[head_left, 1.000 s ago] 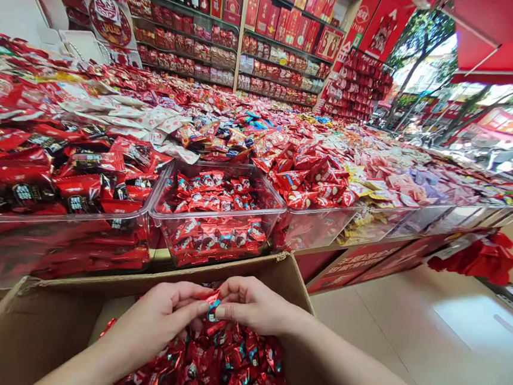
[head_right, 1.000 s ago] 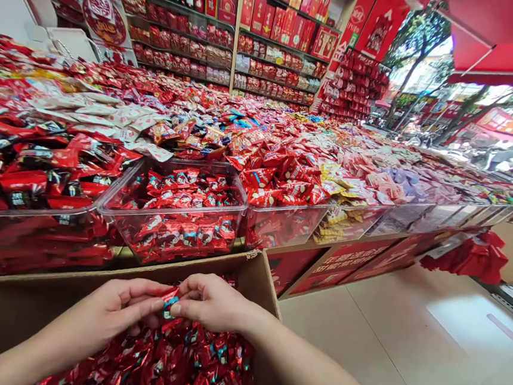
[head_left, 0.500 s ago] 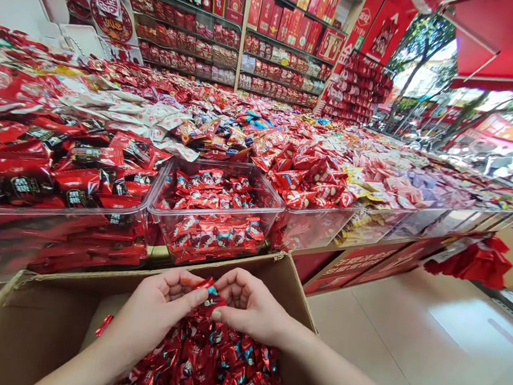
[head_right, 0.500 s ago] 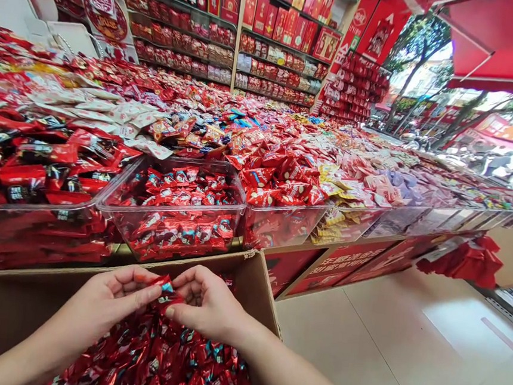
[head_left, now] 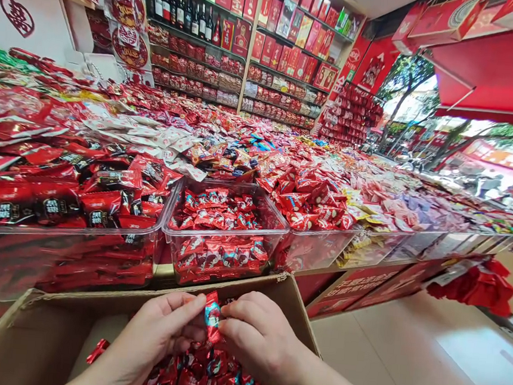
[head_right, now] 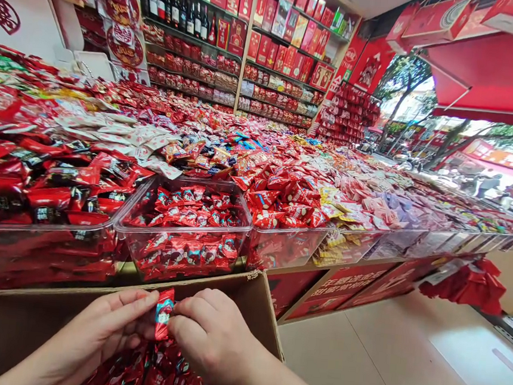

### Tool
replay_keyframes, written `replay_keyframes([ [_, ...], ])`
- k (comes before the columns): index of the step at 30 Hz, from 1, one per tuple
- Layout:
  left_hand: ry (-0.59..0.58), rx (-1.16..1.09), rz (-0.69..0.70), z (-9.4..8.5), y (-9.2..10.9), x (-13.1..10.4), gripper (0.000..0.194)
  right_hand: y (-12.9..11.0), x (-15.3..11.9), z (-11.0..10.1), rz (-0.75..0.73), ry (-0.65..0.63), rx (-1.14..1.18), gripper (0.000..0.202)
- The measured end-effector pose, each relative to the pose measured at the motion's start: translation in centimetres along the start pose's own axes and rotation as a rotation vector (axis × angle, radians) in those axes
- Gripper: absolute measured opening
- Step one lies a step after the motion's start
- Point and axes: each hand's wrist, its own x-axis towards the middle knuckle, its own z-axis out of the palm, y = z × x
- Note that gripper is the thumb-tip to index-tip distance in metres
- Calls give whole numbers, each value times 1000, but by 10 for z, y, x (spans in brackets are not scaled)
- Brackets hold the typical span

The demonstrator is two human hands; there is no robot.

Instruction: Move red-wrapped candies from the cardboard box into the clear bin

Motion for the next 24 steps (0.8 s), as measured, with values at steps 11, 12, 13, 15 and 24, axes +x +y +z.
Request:
replay_keyframes([
  [11, -135, 116, 93, -2, -15, 5, 30, 68, 135, -69, 227, -324, -525, 19],
  [12, -142, 148, 105, -2, -17, 5, 30, 78, 143, -64, 266, -447, -576, 21],
  [13, -151, 177, 109, -3, -20, 6, 29, 86, 149, -59, 291, -545, -600, 23],
  [15, -182, 233, 101, -4, -24, 6, 27, 99, 154, -49, 316, -648, -601, 26],
  [24, -287, 359, 111, -6, -26, 5, 16, 88, 161, -45, 376, -863, -470, 19],
])
